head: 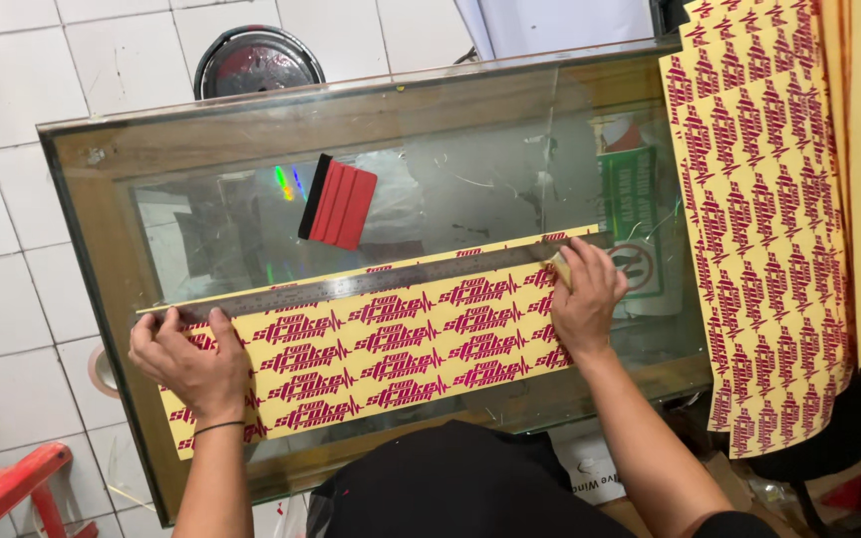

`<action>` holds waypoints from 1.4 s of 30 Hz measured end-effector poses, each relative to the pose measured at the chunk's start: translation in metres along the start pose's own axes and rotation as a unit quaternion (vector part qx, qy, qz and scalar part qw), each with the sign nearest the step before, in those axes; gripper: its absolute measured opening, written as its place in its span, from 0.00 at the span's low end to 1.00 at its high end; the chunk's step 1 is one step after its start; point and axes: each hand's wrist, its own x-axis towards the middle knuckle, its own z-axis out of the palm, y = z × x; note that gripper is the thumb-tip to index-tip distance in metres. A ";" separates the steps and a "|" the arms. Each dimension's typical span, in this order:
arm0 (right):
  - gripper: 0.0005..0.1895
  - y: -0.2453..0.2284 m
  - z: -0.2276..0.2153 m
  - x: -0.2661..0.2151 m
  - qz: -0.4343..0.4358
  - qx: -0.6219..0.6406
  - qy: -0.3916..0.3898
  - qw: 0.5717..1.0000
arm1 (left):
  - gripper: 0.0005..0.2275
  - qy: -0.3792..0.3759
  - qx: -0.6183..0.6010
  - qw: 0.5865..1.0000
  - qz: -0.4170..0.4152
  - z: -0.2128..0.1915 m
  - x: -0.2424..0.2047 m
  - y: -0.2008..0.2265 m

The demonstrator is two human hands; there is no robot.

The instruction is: The person cuts a sheet of yellow stickers with red text into smaller sections using a utility knife and a metal ruler on a glass table. They align the ruler, score the material, and then separate the cut pieces.

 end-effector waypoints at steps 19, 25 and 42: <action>0.26 0.009 0.016 -0.008 0.012 -0.007 0.029 0.999 | 0.30 -0.092 0.051 0.987 -0.122 -0.009 -0.006 0.033; 0.26 0.008 0.015 -0.007 0.011 -0.009 0.028 1.000 | 0.29 -0.099 0.047 0.984 -0.138 -0.012 -0.002 0.040; 0.30 0.031 0.030 -0.012 -0.040 -0.043 0.050 0.997 | 0.37 -0.023 0.053 0.994 -0.094 -0.004 -0.008 0.024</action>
